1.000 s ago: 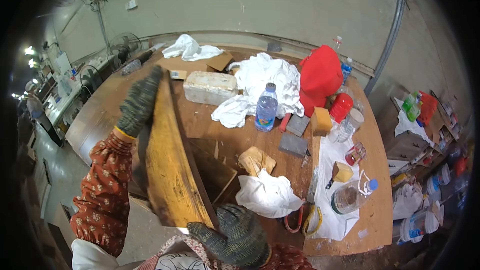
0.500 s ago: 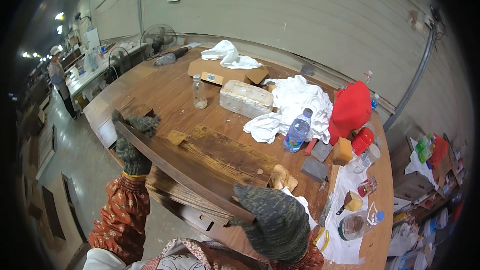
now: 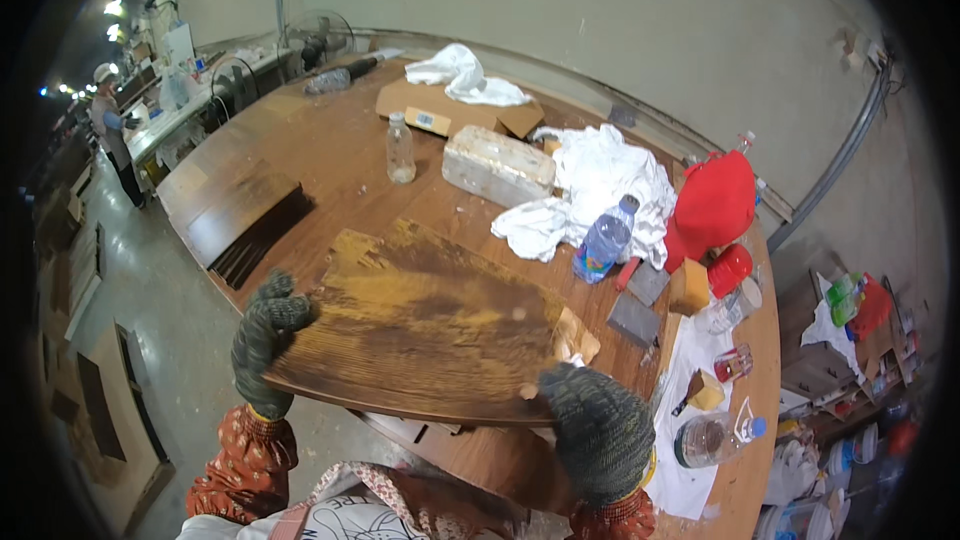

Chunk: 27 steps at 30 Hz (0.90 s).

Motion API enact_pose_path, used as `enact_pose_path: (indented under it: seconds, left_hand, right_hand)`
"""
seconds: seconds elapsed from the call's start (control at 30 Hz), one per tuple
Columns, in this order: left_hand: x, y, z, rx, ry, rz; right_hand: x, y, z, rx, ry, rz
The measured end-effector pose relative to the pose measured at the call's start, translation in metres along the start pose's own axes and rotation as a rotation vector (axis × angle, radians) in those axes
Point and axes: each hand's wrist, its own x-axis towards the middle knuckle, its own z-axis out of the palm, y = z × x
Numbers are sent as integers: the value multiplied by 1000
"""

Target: The person polishes wooden boards by rubbing each board with a sponge block and wiping the surfaces down with a cloth.

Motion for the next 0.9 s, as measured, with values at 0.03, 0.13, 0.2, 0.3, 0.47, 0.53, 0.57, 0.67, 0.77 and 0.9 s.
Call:
enact_pose_path:
  seconds: [0.03,0.13,0.2,0.3,0.47,0.53,0.57,0.67,0.77,0.9]
  left_hand:
    - [-13,1,-1,343,-26,107]
    - [-40,3,-3,539,2,233]
    - [-52,6,-6,578,-14,217]
    - [-63,9,-12,407,-80,65]
    - [-66,4,4,302,-290,-2]
    - [-64,6,13,-326,-334,-514]
    - [-63,8,18,-782,-344,-913]
    - [-63,21,29,-697,-243,-886]
    - [-66,32,38,-781,-108,-934]
    - [-69,38,40,-716,-166,-843]
  right_hand:
    - [-9,4,7,-83,35,35]
    - [-30,16,29,-9,-80,319]
    - [-37,23,44,190,-6,514]
    - [-40,30,58,538,241,763]
    - [-32,37,72,543,90,404]
    - [-24,43,82,361,103,204]
    - [-20,47,88,345,123,153]
    - [-13,64,103,353,75,158]
    - [-28,95,89,465,7,329]
    - [-57,174,7,375,147,703]
